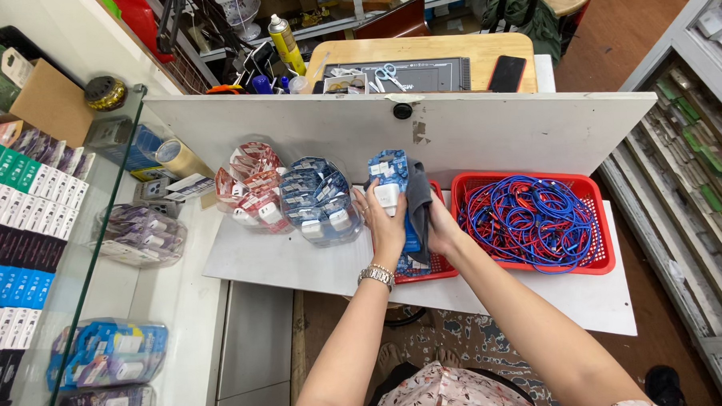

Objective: The person wipes small packaged electronics with a cloth and places them into clear plastic containers on a counter. They also wipe the glass display shelf and handle a red basket containing cables.

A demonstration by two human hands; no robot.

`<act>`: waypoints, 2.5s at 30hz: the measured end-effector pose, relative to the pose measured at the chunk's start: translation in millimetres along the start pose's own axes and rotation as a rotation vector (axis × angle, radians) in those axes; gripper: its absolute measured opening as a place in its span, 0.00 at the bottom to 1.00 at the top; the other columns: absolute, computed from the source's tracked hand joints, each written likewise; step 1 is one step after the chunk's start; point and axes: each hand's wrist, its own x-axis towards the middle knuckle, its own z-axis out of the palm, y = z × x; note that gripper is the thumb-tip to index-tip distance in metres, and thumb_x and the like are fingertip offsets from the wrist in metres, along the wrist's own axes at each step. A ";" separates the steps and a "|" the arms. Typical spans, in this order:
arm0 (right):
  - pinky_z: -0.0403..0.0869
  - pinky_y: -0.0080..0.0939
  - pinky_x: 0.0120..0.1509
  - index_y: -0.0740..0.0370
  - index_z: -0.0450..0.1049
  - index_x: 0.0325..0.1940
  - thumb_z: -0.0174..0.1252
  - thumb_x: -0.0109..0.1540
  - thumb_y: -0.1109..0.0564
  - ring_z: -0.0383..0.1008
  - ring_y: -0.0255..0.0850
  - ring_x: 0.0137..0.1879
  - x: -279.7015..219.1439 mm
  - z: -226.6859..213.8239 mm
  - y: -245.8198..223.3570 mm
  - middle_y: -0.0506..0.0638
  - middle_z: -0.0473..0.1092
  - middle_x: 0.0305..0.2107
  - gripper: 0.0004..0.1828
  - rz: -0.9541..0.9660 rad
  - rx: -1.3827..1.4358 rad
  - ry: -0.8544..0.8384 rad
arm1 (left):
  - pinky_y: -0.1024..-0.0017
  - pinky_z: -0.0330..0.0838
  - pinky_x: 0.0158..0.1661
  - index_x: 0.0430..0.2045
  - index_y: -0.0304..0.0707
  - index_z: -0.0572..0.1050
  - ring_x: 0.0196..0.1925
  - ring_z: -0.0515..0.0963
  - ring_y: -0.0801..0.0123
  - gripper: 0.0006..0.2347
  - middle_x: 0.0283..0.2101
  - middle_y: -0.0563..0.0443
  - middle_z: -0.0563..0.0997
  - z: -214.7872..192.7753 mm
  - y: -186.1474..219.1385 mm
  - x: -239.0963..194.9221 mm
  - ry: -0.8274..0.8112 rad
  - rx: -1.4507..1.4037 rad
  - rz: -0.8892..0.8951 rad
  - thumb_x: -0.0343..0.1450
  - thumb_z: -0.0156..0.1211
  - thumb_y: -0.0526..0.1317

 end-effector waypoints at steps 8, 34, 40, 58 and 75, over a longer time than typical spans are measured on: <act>0.77 0.48 0.57 0.63 0.67 0.63 0.58 0.62 0.55 0.78 0.45 0.50 -48.9 -4.5 -23.6 0.55 0.74 0.48 0.26 -0.005 -0.392 0.186 | 0.67 0.73 0.55 0.61 0.38 0.61 0.57 0.78 0.60 0.34 0.56 0.39 0.75 -13.7 -14.9 39.5 0.011 -0.526 -0.433 0.63 0.74 0.46; 0.73 0.43 0.55 0.61 0.63 0.69 0.58 0.64 0.58 0.73 0.38 0.55 24.6 12.1 -49.9 0.53 0.74 0.54 0.29 -0.309 -0.970 0.044 | 0.55 0.67 0.59 0.71 0.37 0.52 0.63 0.71 0.45 0.50 0.61 0.33 0.72 -51.8 13.0 35.4 -0.221 0.009 0.079 0.55 0.78 0.47; 0.77 0.38 0.48 0.65 0.70 0.62 0.54 0.68 0.63 0.76 0.35 0.44 59.0 77.1 -75.8 0.49 0.76 0.44 0.17 -0.568 -0.759 0.046 | 0.50 0.57 0.64 0.62 0.37 0.67 0.65 0.69 0.49 0.27 0.61 0.40 0.74 -99.4 -33.0 74.7 -0.183 0.325 0.066 0.70 0.61 0.52; 0.76 0.33 0.48 0.66 0.72 0.57 0.55 0.68 0.60 0.75 0.28 0.43 111.5 148.0 -24.8 0.45 0.78 0.39 0.14 -0.637 -1.054 -0.101 | 0.51 0.50 0.71 0.32 0.35 0.80 0.53 0.75 0.51 0.06 0.40 0.43 0.78 -144.3 -69.3 44.9 -0.237 0.205 0.193 0.63 0.63 0.31; 0.77 0.49 0.44 0.63 0.69 0.53 0.60 0.60 0.60 0.81 0.53 0.40 76.2 153.4 -14.4 0.60 0.77 0.33 0.17 -0.577 -1.580 -0.078 | 0.54 0.68 0.56 0.34 0.35 0.80 0.54 0.74 0.47 0.06 0.42 0.43 0.75 -134.9 -65.2 40.6 -0.055 0.249 0.187 0.66 0.66 0.31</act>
